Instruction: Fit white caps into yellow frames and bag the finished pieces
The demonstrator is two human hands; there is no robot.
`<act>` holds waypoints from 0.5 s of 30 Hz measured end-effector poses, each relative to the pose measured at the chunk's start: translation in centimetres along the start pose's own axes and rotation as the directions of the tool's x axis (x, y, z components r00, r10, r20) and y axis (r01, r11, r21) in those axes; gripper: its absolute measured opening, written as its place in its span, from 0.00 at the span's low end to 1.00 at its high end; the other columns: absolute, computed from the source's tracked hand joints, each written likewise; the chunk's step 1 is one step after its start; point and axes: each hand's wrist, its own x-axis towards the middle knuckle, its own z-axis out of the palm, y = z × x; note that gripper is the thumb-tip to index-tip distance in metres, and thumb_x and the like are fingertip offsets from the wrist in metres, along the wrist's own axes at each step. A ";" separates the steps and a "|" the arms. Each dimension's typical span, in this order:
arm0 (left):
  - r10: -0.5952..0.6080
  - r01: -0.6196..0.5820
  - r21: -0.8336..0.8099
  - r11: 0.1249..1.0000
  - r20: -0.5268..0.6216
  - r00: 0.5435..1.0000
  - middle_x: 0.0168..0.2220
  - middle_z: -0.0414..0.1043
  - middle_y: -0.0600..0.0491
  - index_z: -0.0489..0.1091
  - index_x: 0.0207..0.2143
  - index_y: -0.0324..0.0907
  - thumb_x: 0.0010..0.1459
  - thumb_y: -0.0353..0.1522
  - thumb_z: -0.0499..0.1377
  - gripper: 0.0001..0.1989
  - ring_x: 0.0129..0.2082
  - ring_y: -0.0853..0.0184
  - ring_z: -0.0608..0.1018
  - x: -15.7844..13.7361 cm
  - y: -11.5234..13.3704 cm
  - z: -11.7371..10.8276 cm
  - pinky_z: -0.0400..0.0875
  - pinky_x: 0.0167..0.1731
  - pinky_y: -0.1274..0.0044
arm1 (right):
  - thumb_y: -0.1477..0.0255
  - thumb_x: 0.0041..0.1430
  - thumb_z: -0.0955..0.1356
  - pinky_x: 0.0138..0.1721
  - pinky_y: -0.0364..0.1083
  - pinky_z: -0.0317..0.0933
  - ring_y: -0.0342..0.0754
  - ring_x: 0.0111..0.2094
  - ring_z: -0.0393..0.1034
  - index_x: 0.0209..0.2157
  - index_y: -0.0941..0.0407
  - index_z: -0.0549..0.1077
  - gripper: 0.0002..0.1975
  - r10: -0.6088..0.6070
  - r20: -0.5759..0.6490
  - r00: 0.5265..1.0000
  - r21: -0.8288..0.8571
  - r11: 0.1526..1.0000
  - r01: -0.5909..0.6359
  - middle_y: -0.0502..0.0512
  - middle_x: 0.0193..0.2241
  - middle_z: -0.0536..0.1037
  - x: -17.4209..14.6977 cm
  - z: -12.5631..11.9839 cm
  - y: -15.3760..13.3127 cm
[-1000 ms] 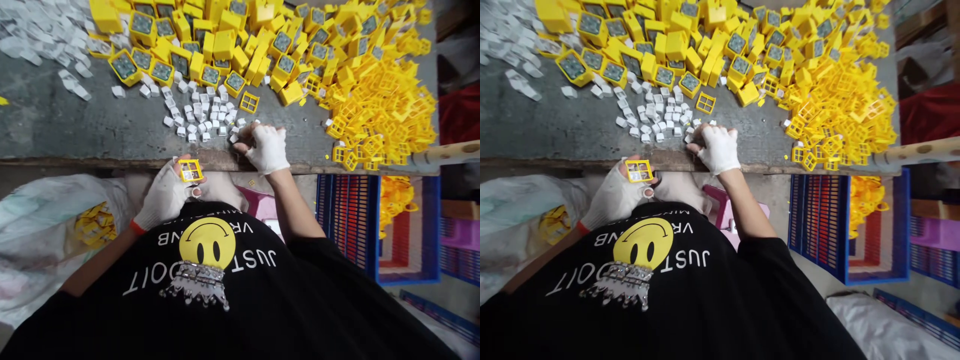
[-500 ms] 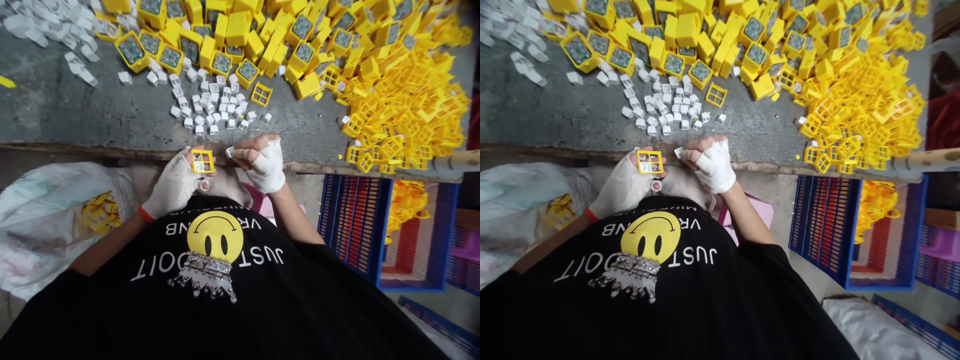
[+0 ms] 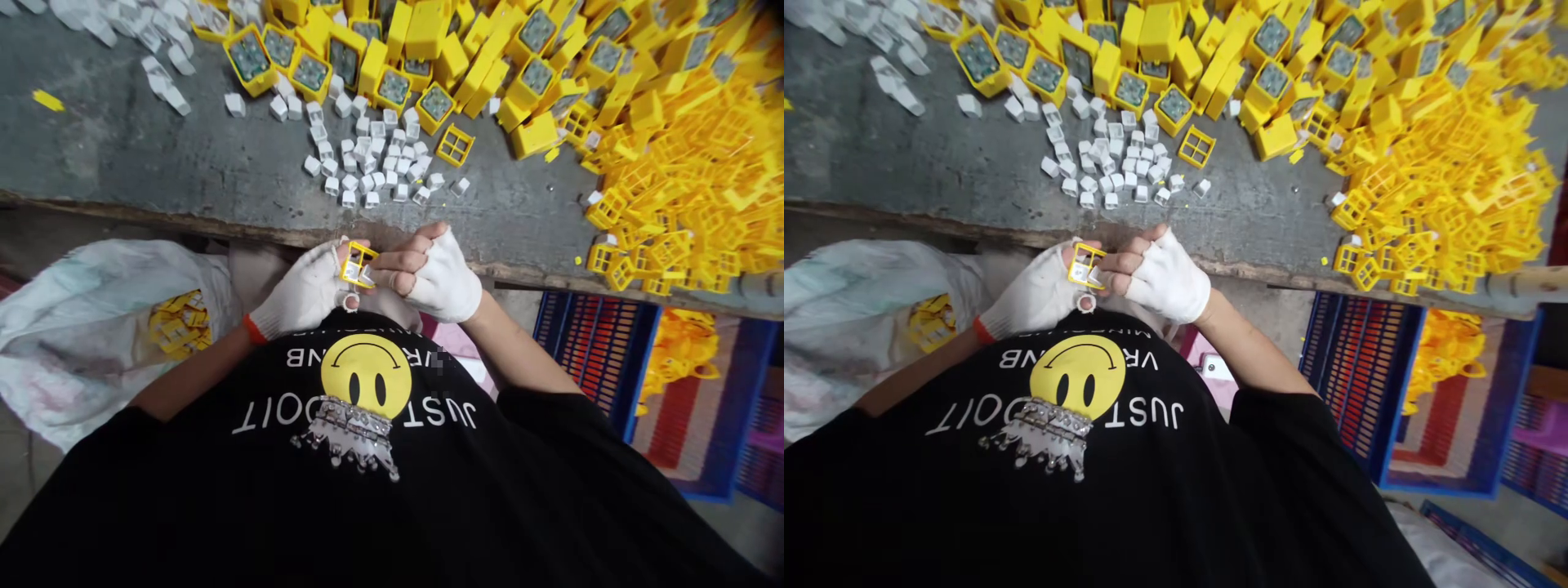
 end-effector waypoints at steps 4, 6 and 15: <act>-0.108 0.108 -0.006 0.994 -0.079 0.991 0.35 0.82 0.49 0.80 0.57 0.43 0.82 0.37 0.60 0.12 0.27 0.64 0.83 -0.1 0.5 0.0 0.71 0.20 0.79 | 0.69 0.89 0.59 0.59 0.59 0.69 0.53 0.58 0.79 0.71 0.44 0.78 0.23 -0.077 0.087 0.993 -0.064 0.994 0.083 0.54 0.64 0.88 0.9 -0.8 -0.8; -0.103 0.104 0.003 0.995 -0.130 0.986 0.35 0.82 0.48 0.79 0.54 0.44 0.81 0.39 0.61 0.11 0.27 0.63 0.83 -0.2 0.8 0.0 0.71 0.20 0.78 | 0.68 0.89 0.58 0.56 0.58 0.71 0.53 0.55 0.81 0.70 0.45 0.80 0.24 0.027 0.060 0.998 -0.081 0.997 -0.022 0.55 0.60 0.89 1.4 -0.9 -0.3; 0.100 -0.087 0.063 0.994 -0.257 0.961 0.43 0.84 0.45 0.77 0.54 0.41 0.81 0.39 0.60 0.12 0.31 0.63 0.86 -1.3 1.3 0.1 0.75 0.25 0.77 | 0.65 0.81 0.67 0.70 0.77 0.62 0.71 0.64 0.77 0.55 0.54 0.85 0.15 0.675 0.009 0.737 -0.065 0.736 -0.674 0.67 0.54 0.88 6.2 1.5 5.3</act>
